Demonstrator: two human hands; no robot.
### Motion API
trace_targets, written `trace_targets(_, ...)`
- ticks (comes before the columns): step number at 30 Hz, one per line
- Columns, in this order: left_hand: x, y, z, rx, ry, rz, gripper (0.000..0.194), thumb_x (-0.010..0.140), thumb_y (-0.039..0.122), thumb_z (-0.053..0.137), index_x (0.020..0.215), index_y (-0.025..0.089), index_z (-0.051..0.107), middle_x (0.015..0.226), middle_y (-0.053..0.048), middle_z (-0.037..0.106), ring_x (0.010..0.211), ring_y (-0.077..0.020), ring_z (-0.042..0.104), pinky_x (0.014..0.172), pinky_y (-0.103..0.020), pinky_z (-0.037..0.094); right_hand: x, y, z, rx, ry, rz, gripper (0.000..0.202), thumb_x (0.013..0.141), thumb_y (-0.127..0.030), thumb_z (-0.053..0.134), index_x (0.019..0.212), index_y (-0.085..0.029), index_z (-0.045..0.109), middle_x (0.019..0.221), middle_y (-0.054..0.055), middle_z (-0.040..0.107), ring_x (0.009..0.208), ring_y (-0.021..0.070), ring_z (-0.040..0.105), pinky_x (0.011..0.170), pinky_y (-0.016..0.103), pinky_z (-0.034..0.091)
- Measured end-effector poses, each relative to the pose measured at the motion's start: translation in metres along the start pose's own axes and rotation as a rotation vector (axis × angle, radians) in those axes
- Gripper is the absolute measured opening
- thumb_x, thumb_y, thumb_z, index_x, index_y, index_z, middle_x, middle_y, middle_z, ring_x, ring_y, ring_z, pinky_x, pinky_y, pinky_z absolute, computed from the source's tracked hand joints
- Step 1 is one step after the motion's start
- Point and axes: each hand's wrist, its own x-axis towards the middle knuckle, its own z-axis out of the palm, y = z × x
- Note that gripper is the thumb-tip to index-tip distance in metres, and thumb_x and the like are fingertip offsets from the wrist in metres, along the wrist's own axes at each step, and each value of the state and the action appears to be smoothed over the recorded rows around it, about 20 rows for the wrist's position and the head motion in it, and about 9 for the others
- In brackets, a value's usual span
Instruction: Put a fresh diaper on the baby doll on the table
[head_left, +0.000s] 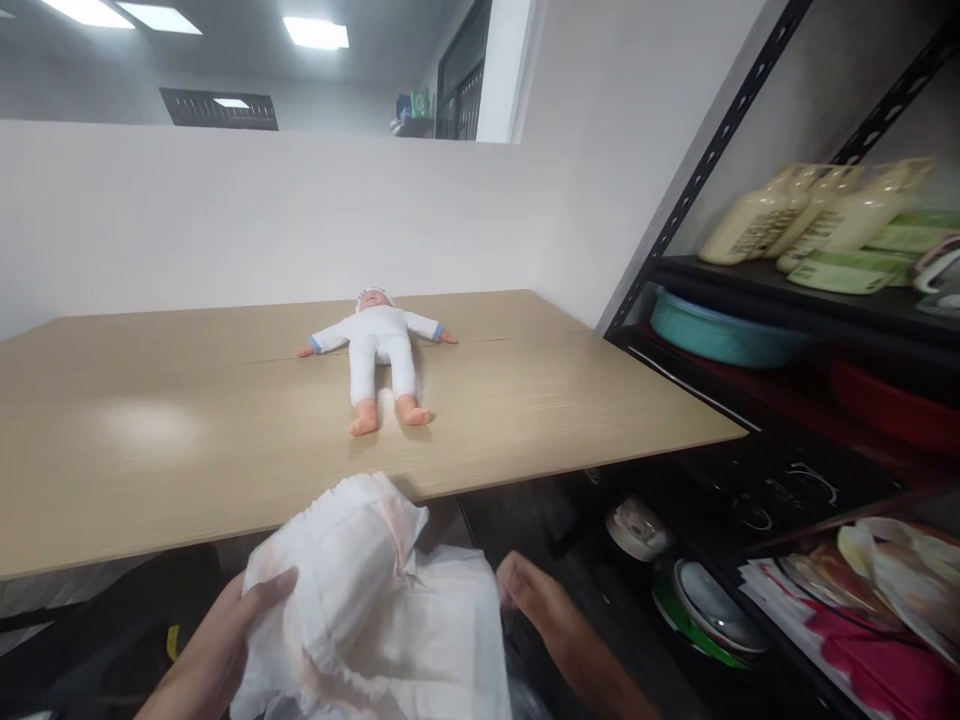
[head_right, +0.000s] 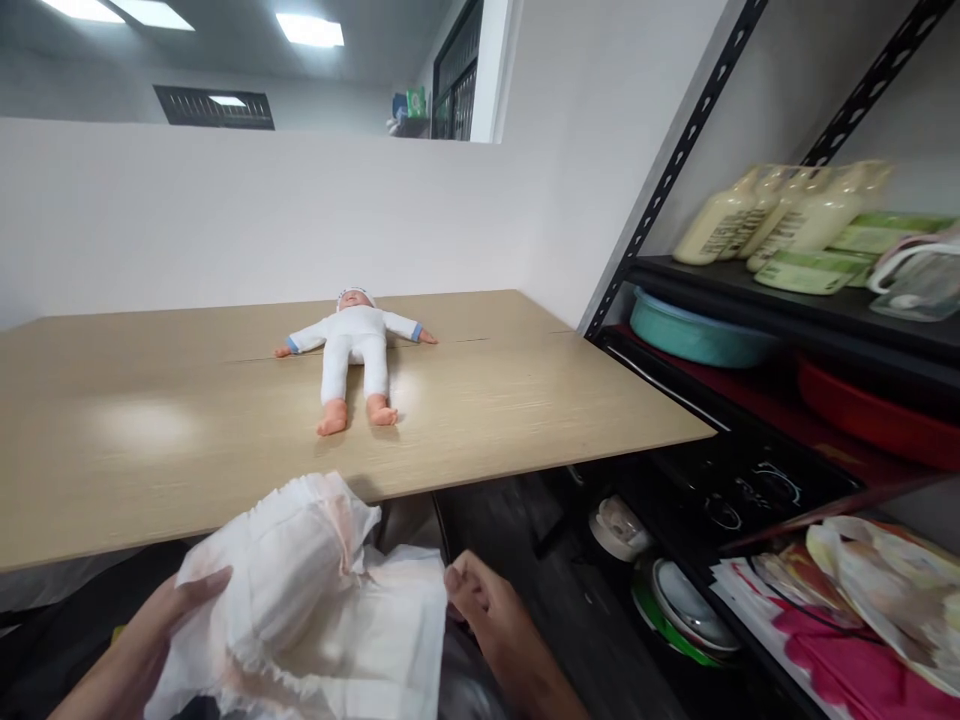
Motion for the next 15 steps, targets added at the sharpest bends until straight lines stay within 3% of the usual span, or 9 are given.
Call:
trace_targets(2,-0.003,0.016,0.001,0.006,-0.01,0.004,0.062,0.077,0.054,0.084,0.126,0.018,0.077,0.111,-0.014,0.085,0.104,-0.0425,0.08,0.089,-0.048,0.067,0.016,-0.017,0.0,-0.064,0.016,-0.154,0.075,0.096,-0.087,0.052,0.118,-0.018,0.072,0.121,0.016,0.071,0.118,0.0347,0.066,0.108,0.05,0.052)
trace_targets(5,0.008,0.04,0.007,0.111,-0.042,0.102,0.06,0.079,0.056,0.085,0.127,0.02,0.078,0.125,-0.012,0.083,0.116,-0.0408,0.077,0.097,-0.045,0.065,0.038,-0.049,0.012,-0.08,-0.094,-0.299,0.077,0.094,-0.078,0.068,0.143,-0.02,0.065,0.148,0.019,0.062,0.143,0.0381,0.054,0.125,0.058,0.04)
trace_targets(8,0.027,0.067,0.015,0.21,-0.228,0.232,0.067,0.076,0.065,0.087,0.128,0.023,0.079,0.126,-0.01,0.082,0.112,-0.0407,0.077,0.096,-0.045,0.064,0.062,-0.082,0.025,0.097,-0.138,-0.337,0.079,0.088,-0.08,0.075,0.139,-0.02,0.069,0.143,0.018,0.068,0.145,0.0395,0.055,0.128,0.061,0.039)
trace_targets(11,0.048,0.098,0.024,0.287,-0.416,0.344,0.061,0.085,0.063,0.082,0.133,0.025,0.076,0.118,-0.008,0.083,0.103,-0.0364,0.076,0.092,-0.044,0.063,0.092,-0.106,0.026,0.332,-0.009,-0.323,0.075,0.084,-0.081,0.078,0.128,-0.021,0.075,0.129,0.015,0.076,0.135,0.0372,0.066,0.122,0.056,0.049)
trace_targets(15,0.082,0.14,0.038,0.467,-0.454,0.492,0.036,0.096,0.05,0.076,0.122,0.025,0.077,0.103,-0.002,0.079,0.091,-0.0263,0.071,0.076,-0.03,0.056,0.144,-0.126,0.009,0.322,0.197,-0.345,0.062,0.08,-0.068,0.09,0.118,-0.02,0.078,0.123,0.013,0.079,0.122,0.035,0.074,0.111,0.049,0.061)
